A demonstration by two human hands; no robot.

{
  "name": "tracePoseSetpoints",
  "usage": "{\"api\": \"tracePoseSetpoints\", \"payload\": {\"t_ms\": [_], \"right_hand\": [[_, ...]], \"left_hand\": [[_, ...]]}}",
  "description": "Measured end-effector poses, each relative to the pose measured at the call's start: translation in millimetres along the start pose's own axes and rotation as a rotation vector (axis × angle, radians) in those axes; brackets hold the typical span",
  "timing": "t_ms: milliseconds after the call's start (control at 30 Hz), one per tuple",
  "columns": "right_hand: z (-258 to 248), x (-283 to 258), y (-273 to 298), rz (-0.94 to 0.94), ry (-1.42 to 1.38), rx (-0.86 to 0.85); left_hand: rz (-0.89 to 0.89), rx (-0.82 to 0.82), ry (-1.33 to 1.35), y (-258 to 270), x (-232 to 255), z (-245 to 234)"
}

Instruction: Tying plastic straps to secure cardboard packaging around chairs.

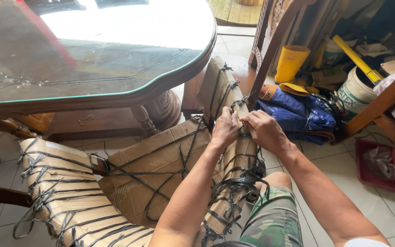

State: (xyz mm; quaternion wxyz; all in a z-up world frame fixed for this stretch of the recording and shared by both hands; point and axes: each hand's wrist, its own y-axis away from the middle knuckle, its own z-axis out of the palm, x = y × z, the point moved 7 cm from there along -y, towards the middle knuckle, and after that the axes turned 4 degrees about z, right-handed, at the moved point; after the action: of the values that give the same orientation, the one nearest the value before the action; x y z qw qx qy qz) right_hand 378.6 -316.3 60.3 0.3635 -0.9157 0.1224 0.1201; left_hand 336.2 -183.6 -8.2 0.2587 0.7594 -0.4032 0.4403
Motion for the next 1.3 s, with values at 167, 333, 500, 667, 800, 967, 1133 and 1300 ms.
{"api": "tracePoseSetpoints", "payload": {"t_ms": [167,333,500,667,800,967,1133,1300], "right_hand": [[5,0,-1,-0.044,0.032,-0.068],[14,11,0,-0.071,0.071,-0.128],[21,16,0,-0.089,0.132,-0.159],[26,18,-4,-0.056,0.139,-0.185],[41,42,0,-0.002,0.170,-0.230],[40,53,-3,0.191,0.014,-0.330],[44,65,-3,0.360,-0.043,-0.430],[48,72,-2,0.476,-0.054,-0.482]], "left_hand": [[-0.038,0.028,0.161,-17,-38,16],[-0.027,0.070,0.276,-30,-52,20],[-0.014,0.099,0.328,-29,-49,19],[-0.076,0.098,0.400,-23,-44,14],[-0.053,0.087,0.485,-24,-37,16],[-0.001,0.063,0.440,-24,-34,11],[0.107,-0.058,0.117,-11,-8,6],[0.417,-0.008,-0.198,11,33,0]]}}
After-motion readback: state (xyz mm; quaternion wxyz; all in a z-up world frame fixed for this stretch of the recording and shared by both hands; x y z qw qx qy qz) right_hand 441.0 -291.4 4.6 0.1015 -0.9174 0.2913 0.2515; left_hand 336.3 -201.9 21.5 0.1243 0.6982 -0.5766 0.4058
